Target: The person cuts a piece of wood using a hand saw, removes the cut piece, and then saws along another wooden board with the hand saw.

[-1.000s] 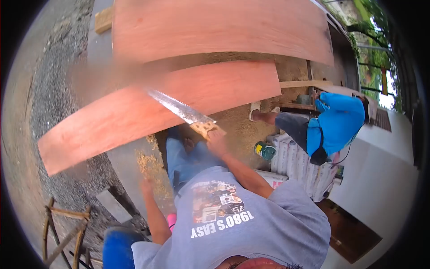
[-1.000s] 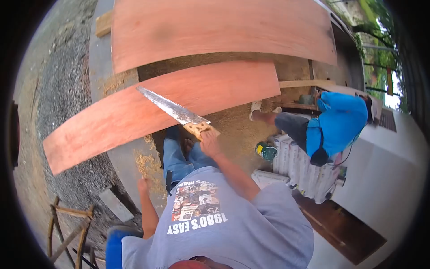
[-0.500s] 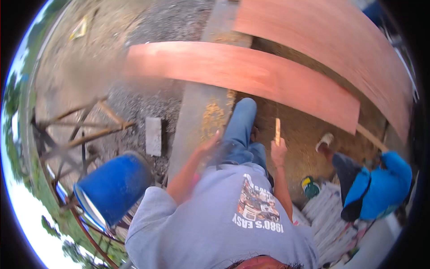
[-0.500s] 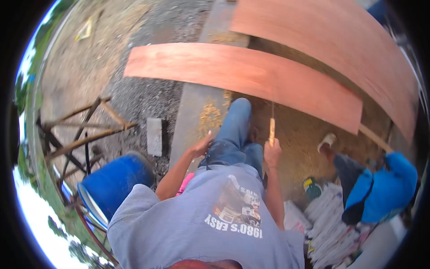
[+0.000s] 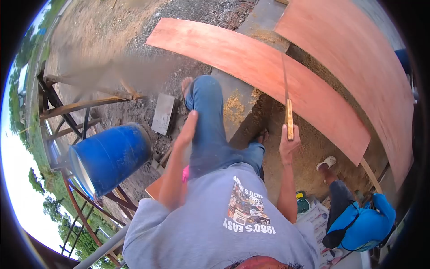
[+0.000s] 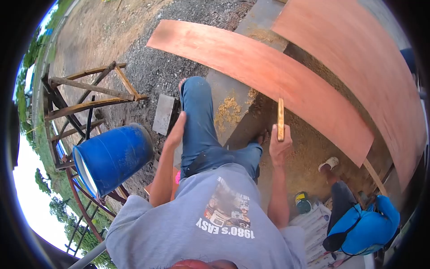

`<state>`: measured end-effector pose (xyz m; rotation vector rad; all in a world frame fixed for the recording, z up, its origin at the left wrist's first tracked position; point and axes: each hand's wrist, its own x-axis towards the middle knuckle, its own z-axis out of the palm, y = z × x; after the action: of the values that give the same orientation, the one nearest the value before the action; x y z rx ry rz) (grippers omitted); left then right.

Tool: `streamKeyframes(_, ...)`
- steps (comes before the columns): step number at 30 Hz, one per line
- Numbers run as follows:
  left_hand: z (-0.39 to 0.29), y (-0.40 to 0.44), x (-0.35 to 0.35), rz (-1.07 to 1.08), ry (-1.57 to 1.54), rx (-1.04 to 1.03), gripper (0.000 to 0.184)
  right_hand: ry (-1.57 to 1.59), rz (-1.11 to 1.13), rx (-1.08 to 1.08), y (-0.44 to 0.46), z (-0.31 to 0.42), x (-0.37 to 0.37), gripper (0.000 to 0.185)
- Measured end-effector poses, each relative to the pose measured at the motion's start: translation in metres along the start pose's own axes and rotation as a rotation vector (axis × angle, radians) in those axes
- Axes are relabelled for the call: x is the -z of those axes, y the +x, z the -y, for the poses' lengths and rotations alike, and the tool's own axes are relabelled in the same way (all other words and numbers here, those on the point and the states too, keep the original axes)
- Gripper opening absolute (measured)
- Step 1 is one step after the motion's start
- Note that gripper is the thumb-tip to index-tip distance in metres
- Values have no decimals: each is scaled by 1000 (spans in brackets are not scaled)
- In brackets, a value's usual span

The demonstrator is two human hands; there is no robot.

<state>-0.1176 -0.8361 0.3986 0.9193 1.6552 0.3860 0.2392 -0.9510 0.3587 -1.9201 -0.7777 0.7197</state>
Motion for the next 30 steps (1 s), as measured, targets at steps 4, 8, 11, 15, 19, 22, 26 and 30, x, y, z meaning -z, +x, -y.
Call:
streamKeyframes(4,26,45,7,-237,430,-172,99,103,85,76,46,41,-68,21)
streamKeyframes(8,30,105,38,-174,631,-84,109,85,109,52,83,75,-166,22)
streamKeyframes(11,12,198,71,-80,696,-146,115,-10,144,30,112,99,-238,22)
streamKeyframes(15,-25,326,92,193,1069,81,126,-228,184,-141,124,168,-297,18)
streamKeyframes(19,-59,369,118,315,1216,52,121,-257,37,-306,135,218,-340,16)
streamKeyframes(22,-48,378,151,441,1188,69,116,-296,-69,-371,152,288,-381,26)
streamKeyframes(26,-41,403,181,614,1171,65,103,-140,-53,-464,158,287,-403,33)
streamKeyframes(30,-64,466,188,775,1337,62,81,-184,-164,-479,148,290,-415,33)
